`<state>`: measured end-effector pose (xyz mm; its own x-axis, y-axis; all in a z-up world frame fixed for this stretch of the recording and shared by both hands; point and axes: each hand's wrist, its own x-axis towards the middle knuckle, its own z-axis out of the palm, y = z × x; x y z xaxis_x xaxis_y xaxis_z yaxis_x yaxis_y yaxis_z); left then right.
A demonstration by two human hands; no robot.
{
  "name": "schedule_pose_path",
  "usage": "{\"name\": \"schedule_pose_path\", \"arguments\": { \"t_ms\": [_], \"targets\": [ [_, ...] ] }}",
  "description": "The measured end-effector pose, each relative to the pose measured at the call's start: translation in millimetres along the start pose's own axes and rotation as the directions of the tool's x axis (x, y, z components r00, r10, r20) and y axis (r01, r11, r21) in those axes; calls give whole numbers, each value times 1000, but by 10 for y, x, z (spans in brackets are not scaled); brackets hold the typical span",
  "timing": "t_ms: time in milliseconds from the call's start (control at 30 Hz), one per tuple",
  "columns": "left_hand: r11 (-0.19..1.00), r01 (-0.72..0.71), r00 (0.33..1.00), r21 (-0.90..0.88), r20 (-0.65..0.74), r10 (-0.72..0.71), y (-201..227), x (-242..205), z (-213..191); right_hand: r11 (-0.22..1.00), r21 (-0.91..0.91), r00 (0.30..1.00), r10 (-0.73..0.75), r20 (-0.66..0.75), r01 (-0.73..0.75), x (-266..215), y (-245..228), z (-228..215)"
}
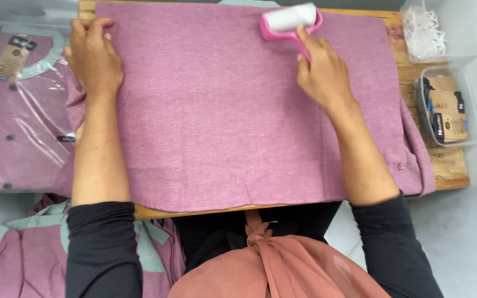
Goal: The person uses a pink lint roller to roll over a pink and light blue shirt laid on a wooden table. They repeatedly roll the shirt's front and back, repositioning the garment to cover different areas. The person continues rolling until the end of the clip.
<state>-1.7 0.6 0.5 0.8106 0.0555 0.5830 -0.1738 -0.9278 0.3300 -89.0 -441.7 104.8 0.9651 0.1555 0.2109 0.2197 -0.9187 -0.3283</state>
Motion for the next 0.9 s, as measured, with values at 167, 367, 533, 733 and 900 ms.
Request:
{"name": "schedule_pose_path", "arguments": {
  "t_ms": [167, 367, 533, 733, 900],
  "targets": [
    [997, -73, 997, 13, -17, 73, -71, -8, 23, 990, 122, 995, -76, 62, 68, -1205, 131, -470],
    [989, -141, 989, 39, -33, 142, -126, -29, 43, 917, 112, 895, 339, 291, -383, -2669, 156, -1326],
    [985, -172, 985, 22, -31, 173, -143, -31, 46, 872, -149, 806, 489, 333, -467, -2918, 125, -1785],
    [989, -144, 989, 27, -30, 145, -129, -40, 43, 974, 196, 992, 101, 75, -114, -1442, 214, -972],
    [996, -82, 997, 16, -12, 83, -58, -7, -8, 972, 193, 983, 156, -92, -136, -147, 507, -45]
  ]
}}
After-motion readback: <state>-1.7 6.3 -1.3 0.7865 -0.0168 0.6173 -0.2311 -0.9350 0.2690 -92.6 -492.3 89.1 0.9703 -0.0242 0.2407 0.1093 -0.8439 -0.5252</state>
